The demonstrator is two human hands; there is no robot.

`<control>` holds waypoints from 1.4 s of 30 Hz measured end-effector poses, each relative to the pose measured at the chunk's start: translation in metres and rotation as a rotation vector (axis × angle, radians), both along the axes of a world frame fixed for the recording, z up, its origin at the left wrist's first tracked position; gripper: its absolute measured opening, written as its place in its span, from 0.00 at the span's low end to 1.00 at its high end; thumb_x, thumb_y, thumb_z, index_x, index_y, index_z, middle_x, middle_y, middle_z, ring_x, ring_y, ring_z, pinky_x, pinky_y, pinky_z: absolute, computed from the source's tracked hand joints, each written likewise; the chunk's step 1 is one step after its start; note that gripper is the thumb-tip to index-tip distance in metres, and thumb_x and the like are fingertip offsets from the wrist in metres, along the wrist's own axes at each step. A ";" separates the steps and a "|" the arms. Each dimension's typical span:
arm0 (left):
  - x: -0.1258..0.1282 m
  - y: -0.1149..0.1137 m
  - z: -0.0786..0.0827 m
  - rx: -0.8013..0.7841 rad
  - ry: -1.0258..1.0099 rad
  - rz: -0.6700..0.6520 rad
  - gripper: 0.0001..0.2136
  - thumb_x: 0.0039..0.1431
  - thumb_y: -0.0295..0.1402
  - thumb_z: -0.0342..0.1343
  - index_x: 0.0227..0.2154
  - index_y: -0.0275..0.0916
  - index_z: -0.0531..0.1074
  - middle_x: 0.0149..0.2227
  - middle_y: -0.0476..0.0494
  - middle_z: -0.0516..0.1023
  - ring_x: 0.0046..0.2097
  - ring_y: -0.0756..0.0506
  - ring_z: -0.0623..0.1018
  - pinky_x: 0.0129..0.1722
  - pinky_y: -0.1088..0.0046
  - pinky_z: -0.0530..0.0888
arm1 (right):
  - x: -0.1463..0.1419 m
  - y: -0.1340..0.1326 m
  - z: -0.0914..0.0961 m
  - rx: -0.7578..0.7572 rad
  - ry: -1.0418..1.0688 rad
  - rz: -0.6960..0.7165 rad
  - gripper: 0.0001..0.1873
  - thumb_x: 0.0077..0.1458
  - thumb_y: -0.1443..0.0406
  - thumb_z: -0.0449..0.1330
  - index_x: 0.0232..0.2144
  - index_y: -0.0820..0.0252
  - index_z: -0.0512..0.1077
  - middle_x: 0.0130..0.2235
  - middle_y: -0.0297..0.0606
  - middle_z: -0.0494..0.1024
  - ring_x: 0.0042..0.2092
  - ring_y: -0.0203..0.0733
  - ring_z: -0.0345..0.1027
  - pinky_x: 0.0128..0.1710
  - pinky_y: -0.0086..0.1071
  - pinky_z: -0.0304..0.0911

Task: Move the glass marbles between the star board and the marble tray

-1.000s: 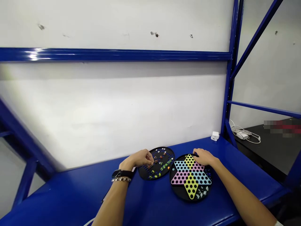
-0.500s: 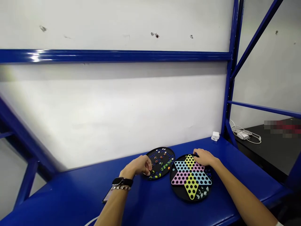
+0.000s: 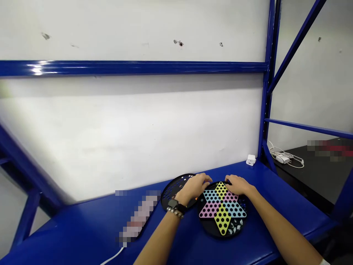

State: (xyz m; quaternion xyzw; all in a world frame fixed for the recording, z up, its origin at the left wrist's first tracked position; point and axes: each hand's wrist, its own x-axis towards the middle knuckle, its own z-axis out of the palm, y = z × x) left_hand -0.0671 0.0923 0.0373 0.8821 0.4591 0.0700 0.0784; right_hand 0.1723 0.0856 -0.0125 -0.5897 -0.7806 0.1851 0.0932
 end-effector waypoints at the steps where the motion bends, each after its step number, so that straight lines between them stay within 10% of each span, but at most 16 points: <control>1: 0.013 0.002 -0.005 0.012 0.036 -0.012 0.15 0.62 0.31 0.48 0.46 0.45 0.77 0.49 0.44 0.78 0.49 0.42 0.77 0.48 0.70 0.71 | -0.001 0.000 0.000 0.011 -0.004 0.001 0.16 0.59 0.60 0.51 0.47 0.56 0.70 0.48 0.44 0.75 0.48 0.50 0.69 0.44 0.38 0.60; 25: 0.012 0.019 -0.030 0.011 0.088 0.009 0.13 0.62 0.44 0.55 0.37 0.44 0.81 0.41 0.43 0.80 0.42 0.43 0.78 0.42 0.72 0.72 | -0.001 -0.002 0.002 -0.012 -0.009 0.006 0.16 0.59 0.60 0.51 0.47 0.56 0.69 0.49 0.45 0.74 0.48 0.51 0.69 0.44 0.38 0.59; 42: -0.001 0.014 -0.016 -0.128 0.144 0.019 0.15 0.58 0.29 0.51 0.42 0.49 0.80 0.43 0.46 0.82 0.43 0.43 0.80 0.40 0.73 0.73 | 0.002 0.001 -0.002 -0.030 -0.001 0.001 0.19 0.59 0.59 0.51 0.51 0.56 0.69 0.52 0.46 0.73 0.50 0.52 0.68 0.46 0.40 0.60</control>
